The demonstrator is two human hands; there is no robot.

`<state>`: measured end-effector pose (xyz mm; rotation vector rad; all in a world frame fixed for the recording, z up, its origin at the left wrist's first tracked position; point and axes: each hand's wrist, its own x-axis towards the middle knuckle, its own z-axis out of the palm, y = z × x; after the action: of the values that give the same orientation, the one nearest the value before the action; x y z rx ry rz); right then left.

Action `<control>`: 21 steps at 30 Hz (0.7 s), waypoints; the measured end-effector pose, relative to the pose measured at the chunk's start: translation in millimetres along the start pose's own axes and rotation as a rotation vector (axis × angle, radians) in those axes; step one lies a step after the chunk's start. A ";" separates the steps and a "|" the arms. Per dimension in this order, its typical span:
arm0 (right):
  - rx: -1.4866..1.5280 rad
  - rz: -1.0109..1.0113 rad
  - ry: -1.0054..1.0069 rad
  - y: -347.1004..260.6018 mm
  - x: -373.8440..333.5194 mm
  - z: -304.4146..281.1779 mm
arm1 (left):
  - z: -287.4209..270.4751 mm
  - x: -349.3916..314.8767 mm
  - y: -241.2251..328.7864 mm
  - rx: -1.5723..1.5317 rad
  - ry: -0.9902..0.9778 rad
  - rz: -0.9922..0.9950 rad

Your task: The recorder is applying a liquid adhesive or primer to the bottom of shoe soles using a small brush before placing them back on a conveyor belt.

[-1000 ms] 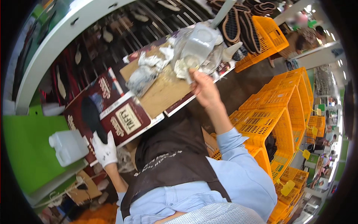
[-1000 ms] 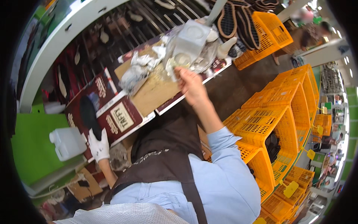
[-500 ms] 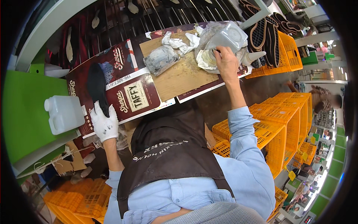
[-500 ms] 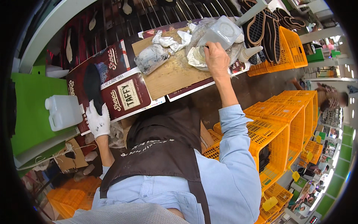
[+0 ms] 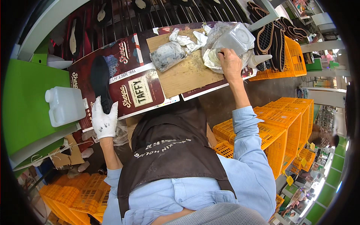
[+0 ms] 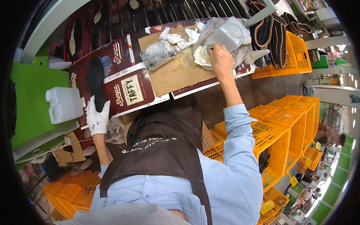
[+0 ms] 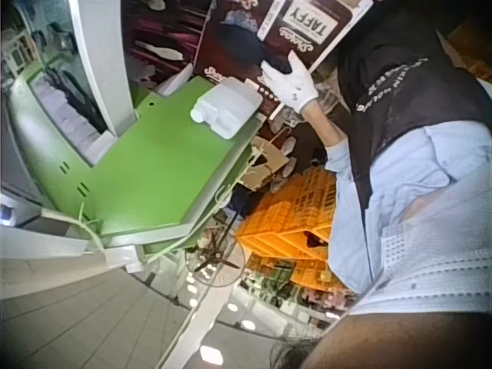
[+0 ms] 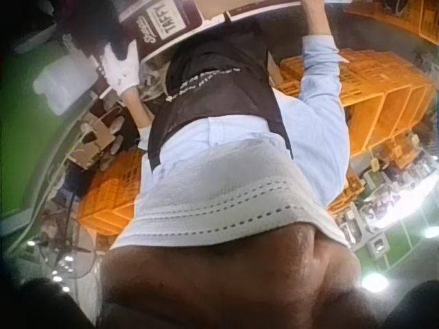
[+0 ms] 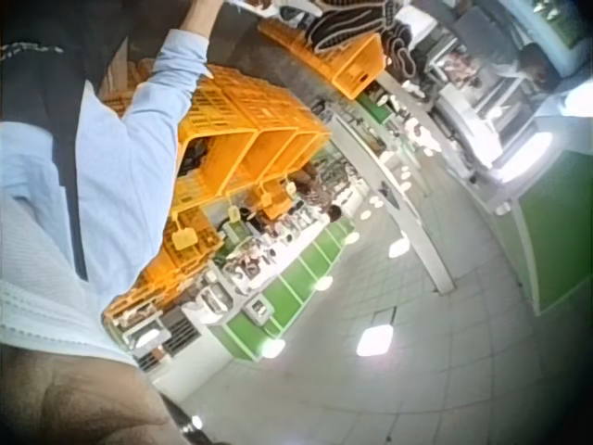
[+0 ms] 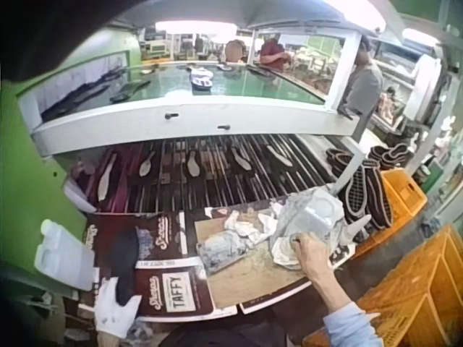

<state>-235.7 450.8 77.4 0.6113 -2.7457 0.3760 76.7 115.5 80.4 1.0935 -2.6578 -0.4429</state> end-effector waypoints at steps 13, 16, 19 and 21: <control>0.094 0.008 -0.018 9.3 7.1 -5.5 | -35.5 16.3 -25.2 -0.917 -0.128 -0.355; 0.185 0.054 0.040 18.8 -3.9 -2.1 | -38.2 21.1 -45.1 -1.602 -0.289 -0.606; 0.254 0.026 0.101 21.0 -7.2 0.9 | -35.3 17.7 -51.6 -2.139 -0.394 -0.872; 0.375 0.104 0.162 16.0 -8.1 -7.4 | -25.9 13.9 -53.7 -2.143 -0.440 -0.745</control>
<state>-234.1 470.0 78.5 0.4996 -2.5728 0.9362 109.9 64.4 86.3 0.8367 -0.4229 -2.6571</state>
